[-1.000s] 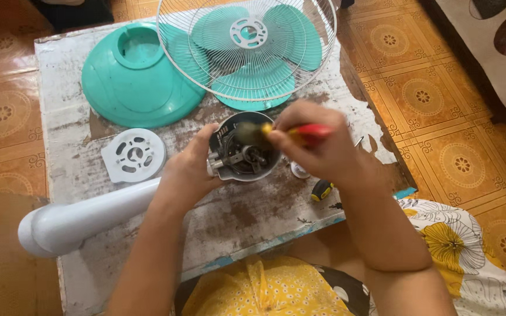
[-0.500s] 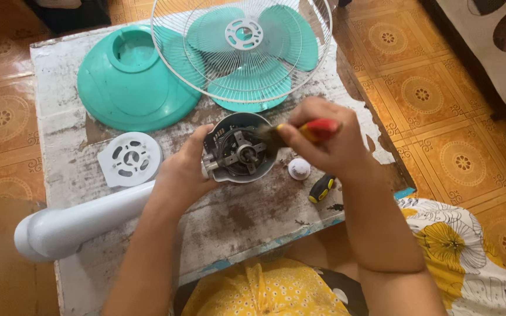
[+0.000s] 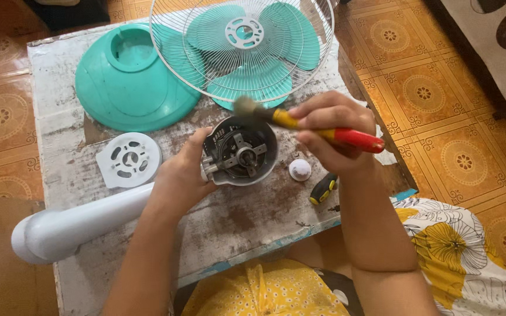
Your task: The person cleans the internal motor housing of a disassembled electric fan with a brush, then reattaches the white motor casing to the fan stand and tightens screws with a screwdriver.
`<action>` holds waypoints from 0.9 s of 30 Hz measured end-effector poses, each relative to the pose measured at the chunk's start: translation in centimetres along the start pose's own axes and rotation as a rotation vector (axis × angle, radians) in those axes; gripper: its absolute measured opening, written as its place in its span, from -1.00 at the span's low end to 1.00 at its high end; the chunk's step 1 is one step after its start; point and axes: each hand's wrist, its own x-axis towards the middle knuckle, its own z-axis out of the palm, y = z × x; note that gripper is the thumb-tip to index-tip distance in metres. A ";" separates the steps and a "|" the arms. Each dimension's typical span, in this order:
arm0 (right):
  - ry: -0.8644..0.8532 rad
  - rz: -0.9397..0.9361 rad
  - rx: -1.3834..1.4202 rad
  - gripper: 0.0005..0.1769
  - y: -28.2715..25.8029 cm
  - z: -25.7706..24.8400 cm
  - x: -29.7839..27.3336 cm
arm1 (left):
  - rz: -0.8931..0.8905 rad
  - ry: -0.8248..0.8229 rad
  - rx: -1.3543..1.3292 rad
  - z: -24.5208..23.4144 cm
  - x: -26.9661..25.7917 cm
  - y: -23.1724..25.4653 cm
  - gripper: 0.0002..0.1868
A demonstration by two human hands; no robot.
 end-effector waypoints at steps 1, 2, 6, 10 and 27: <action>-0.101 -0.023 0.012 -0.90 0.1 0.1 0.0 | -0.012 -0.007 0.001 0.0 0.1 0.1 0.06; -0.201 -0.045 0.023 -0.88 0.2 0.2 0.0 | -0.023 -0.016 0.002 -0.1 0.1 0.1 0.06; -0.111 -0.185 -0.355 -0.89 -0.3 0.7 0.2 | 0.007 0.010 0.000 -0.2 0.1 0.3 0.07; -0.101 -0.147 -0.078 -0.88 -1.0 1.2 0.7 | -0.042 -0.021 0.008 -0.2 -0.2 0.5 0.09; 0.195 0.602 0.006 -0.93 0.6 -0.6 -2.9 | -0.120 -0.112 0.001 -0.6 0.5 0.7 0.13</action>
